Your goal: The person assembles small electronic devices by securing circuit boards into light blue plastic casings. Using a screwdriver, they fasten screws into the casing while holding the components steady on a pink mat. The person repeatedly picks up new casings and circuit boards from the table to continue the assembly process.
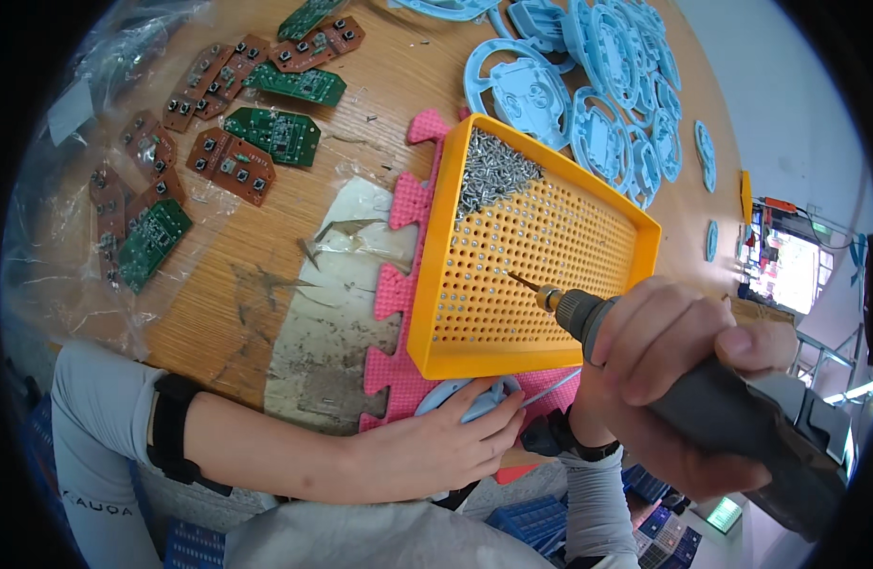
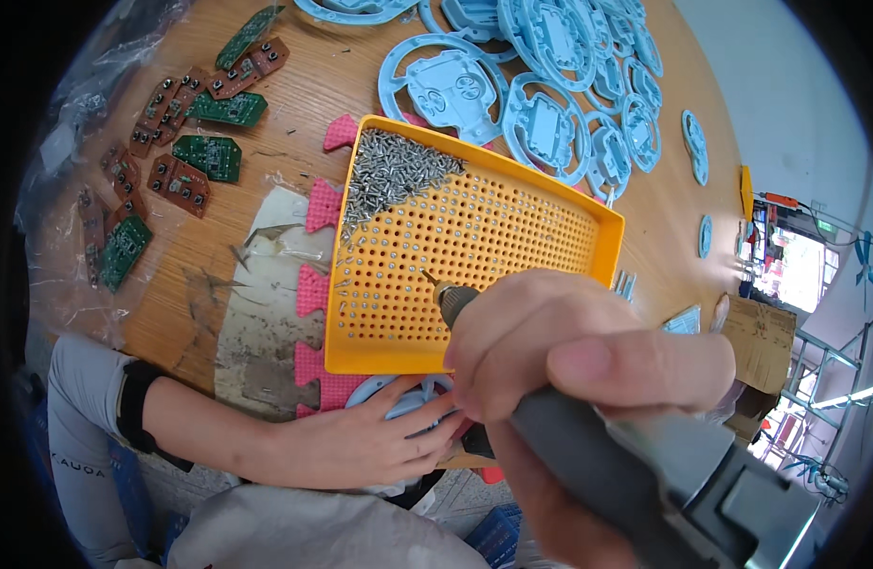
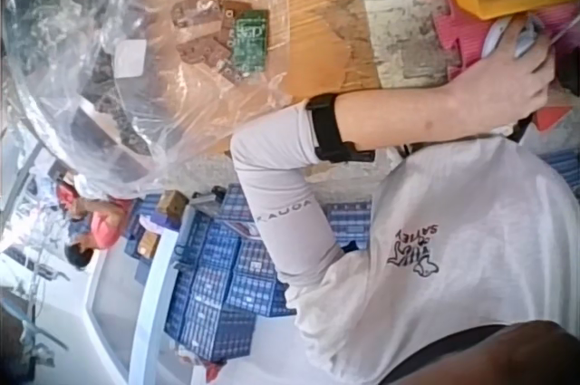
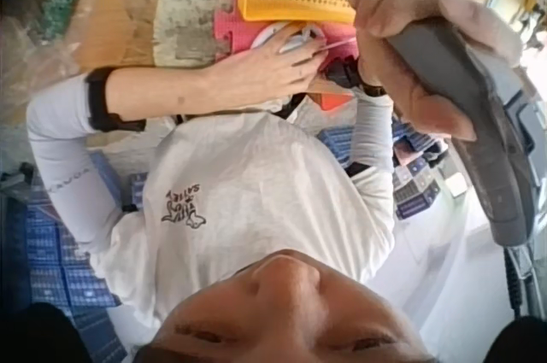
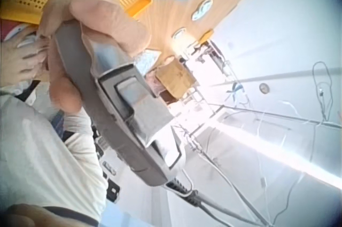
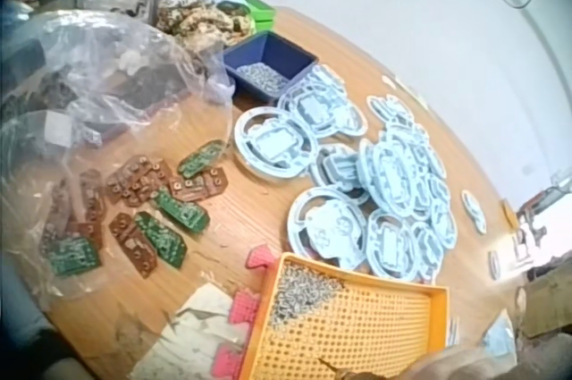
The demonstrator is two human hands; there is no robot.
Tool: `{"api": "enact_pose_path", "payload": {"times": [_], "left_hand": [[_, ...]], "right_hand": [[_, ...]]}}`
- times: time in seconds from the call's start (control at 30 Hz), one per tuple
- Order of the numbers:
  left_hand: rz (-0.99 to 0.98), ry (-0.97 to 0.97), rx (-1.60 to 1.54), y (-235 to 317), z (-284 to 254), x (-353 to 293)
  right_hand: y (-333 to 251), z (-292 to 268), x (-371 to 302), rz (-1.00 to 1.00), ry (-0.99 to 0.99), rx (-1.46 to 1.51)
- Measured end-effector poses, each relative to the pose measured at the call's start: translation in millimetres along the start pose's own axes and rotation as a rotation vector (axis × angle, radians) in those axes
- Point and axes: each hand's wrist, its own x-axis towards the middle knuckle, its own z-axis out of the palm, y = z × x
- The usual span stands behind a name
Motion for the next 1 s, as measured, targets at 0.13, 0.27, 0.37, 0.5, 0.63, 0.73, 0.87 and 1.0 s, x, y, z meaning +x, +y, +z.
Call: {"api": "enact_pose_path", "payload": {"times": [0.13,0.27,0.37,0.5,0.63,0.73,0.87,1.0], "left_hand": [[0.007,0.005,0.020,-0.6,-1.6,1.1],[0.000,-0.007,0.017,-0.7,0.1,1.3],[0.005,-0.014,0.022,-1.0,-1.9,2.6],[-0.001,-0.008,0.026,0.3,-0.4,3.2],[-0.024,-0.070,0.072,7.7,-6.9,5.8],[-0.016,-0.191,0.265,26.4,-3.9,6.4],[0.040,-0.227,0.326,39.3,-4.2,-2.6],[0.053,-0.227,0.397,45.1,3.4,-0.2]], "right_hand": [[2.2,-1.4,-1.9,0.021,0.006,-0.041],[7.4,2.5,-4.8,0.004,0.038,-0.022],[6.2,1.0,-2.9,0.010,0.006,-0.029],[7.4,-0.3,-2.9,0.012,-0.012,-0.027],[0.4,-1.8,-3.8,-0.027,0.043,0.007],[-26.4,1.5,-10.2,-0.043,0.116,0.045],[-63.1,13.2,-31.9,-0.046,0.004,0.343],[-68.0,41.6,-39.3,0.119,-0.145,0.284]]}}
